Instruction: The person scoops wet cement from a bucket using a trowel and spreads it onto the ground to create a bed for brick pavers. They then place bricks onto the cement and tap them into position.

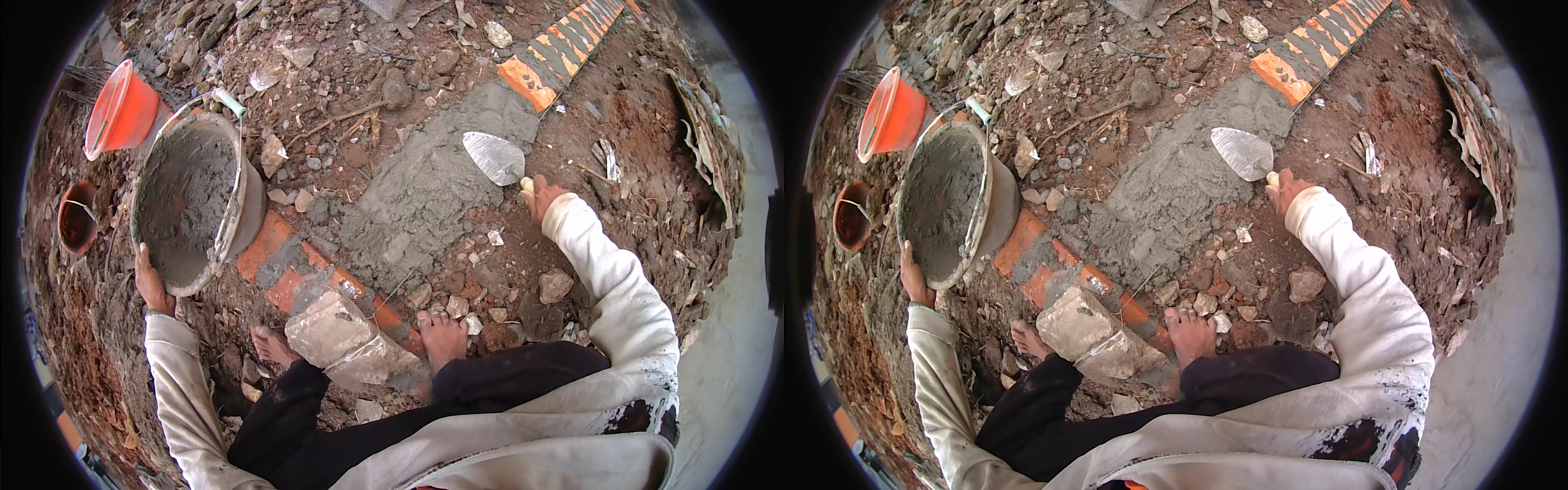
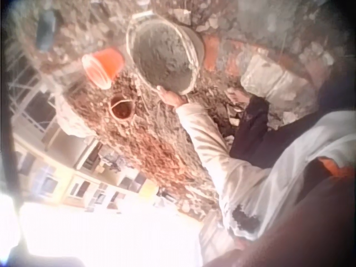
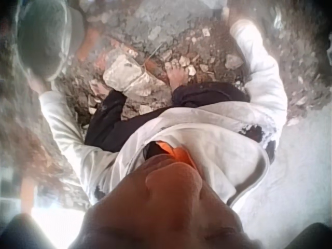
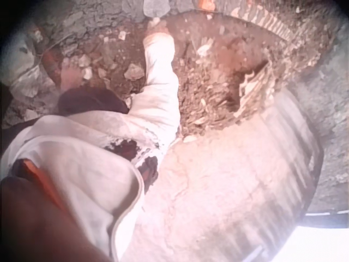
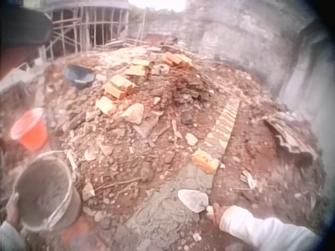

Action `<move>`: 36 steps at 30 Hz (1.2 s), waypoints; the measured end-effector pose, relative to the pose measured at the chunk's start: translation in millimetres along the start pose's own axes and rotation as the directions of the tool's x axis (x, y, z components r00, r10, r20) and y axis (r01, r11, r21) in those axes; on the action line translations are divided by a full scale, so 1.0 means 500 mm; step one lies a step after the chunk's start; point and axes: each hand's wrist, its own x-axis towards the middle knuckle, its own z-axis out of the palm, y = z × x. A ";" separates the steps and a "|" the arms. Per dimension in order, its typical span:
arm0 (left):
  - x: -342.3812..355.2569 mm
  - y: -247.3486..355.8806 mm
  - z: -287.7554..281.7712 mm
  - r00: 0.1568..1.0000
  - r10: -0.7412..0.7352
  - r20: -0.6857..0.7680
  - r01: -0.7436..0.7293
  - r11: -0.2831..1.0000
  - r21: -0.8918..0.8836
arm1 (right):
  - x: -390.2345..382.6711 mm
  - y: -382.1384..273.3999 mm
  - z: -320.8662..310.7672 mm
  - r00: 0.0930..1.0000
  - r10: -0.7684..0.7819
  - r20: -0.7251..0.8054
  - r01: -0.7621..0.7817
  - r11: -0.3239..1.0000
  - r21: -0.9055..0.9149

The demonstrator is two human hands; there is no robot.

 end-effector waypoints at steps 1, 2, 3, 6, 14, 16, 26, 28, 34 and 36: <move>-0.007 0.006 0.006 1.000 -0.021 -0.010 0.020 1.000 -0.020 | 0.010 0.004 -0.016 0.997 0.080 0.006 -0.080 0.997 -0.024; -0.012 0.013 0.011 0.999 -0.042 -0.019 0.041 0.998 -0.041 | 0.010 0.006 -0.030 0.998 0.056 -0.026 -0.056 0.998 -0.017; -0.019 0.025 0.007 0.999 -0.032 -0.021 0.031 0.999 -0.037 | -0.006 -0.007 -0.058 0.999 0.023 -0.044 -0.023 1.000 -0.004; -0.023 0.038 -0.002 0.999 -0.028 -0.016 0.027 0.998 -0.048 | -0.030 -0.036 -0.055 0.906 -0.167 -0.390 0.239 0.961 0.142; -0.019 0.018 0.019 0.999 -0.048 -0.007 0.047 0.998 -0.047 | 0.031 -0.110 0.100 0.982 -0.177 -0.070 0.185 0.974 0.129; -0.002 0.021 -0.025 0.997 0.042 -0.062 -0.039 0.997 0.062 | 0.009 -0.165 0.041 0.959 -0.198 -0.201 0.246 0.936 0.251; -0.021 0.044 -0.006 0.997 0.011 -0.075 -0.009 1.000 0.024 | 0.010 -0.163 0.056 0.953 -0.259 -0.158 0.299 0.888 0.348; -0.018 0.029 0.000 0.998 -0.025 -0.054 0.025 1.000 -0.008 | -0.026 -0.167 0.049 0.923 -0.199 -0.328 0.344 0.810 0.475; 0.011 0.024 -0.037 0.998 0.033 -0.063 -0.031 0.999 0.021 | 0.027 -0.186 0.059 0.973 -0.228 -0.038 0.231 0.952 0.203; -0.018 0.024 0.003 0.998 -0.025 -0.051 0.023 0.999 -0.030 | -0.003 -0.165 0.055 0.949 -0.216 -0.228 0.290 0.882 0.372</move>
